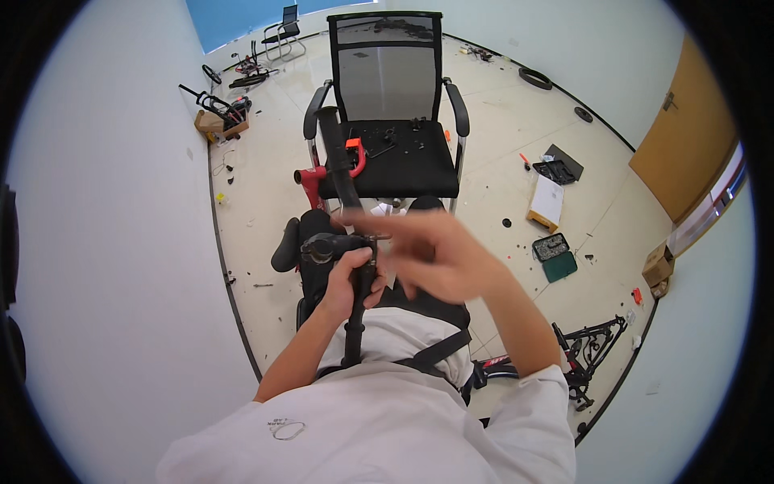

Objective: The person assembles a bicycle handlebar stem by inserting a bolt and tightening it with an Allen key. They repeatedly adjust the bolt and use the tool to secure the components on a chair workspace.

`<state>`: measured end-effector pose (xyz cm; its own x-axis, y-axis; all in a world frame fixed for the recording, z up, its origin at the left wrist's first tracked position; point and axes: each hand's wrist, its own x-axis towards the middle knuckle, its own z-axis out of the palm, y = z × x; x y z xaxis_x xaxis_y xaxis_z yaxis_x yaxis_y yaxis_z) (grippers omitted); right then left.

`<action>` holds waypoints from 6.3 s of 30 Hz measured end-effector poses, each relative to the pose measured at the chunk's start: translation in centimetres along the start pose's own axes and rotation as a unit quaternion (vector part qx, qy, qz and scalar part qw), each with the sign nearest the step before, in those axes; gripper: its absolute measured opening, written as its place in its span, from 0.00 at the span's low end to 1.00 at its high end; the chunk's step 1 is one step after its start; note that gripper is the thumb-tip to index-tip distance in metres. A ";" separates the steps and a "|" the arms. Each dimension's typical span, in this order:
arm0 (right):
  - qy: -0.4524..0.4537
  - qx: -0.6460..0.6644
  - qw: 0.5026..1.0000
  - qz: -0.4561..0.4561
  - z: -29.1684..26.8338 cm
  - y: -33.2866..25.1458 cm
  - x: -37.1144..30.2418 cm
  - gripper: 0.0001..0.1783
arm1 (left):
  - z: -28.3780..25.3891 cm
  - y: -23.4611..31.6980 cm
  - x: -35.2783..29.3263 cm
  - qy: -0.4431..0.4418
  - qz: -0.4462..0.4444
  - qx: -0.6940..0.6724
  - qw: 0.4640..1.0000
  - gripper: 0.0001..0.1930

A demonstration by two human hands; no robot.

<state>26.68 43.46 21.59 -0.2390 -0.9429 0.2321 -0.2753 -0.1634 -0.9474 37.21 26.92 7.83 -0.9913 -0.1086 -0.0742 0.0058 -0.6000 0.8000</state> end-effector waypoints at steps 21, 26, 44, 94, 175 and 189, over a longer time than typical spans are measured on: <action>-0.087 -0.122 0.978 0.142 -0.3 4.7 -1.2 0.13 | 1.9 0.5 -1.0 0.037 0.027 0.067 0.997 0.16; -0.112 0.112 0.973 0.167 -0.2 4.7 -3.4 0.13 | 2.0 0.5 -0.4 0.073 0.034 0.030 0.996 0.21; 0.030 -0.165 0.979 0.112 2.3 6.6 -3.4 0.19 | 1.5 -0.2 -0.4 0.065 0.021 0.071 0.995 0.17; 0.012 -0.018 0.996 0.092 0.2 12.4 1.3 0.13 | 0.7 0.2 -0.9 0.045 0.035 0.055 0.997 0.15; 0.188 0.089 0.978 0.008 3.5 15.1 1.6 0.28 | 2.3 -0.1 -3.1 -0.009 0.037 0.075 0.996 0.16; 0.151 0.064 0.977 0.140 10.5 12.8 -3.3 0.36 | 0.4 0.2 -3.1 0.098 0.127 0.020 0.987 0.20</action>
<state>33.72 41.40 6.34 -0.5565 -0.8308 -0.0041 -0.0454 0.0353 -0.9983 40.19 27.43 8.45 -0.9141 -0.4049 0.0217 0.2421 -0.5021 0.8303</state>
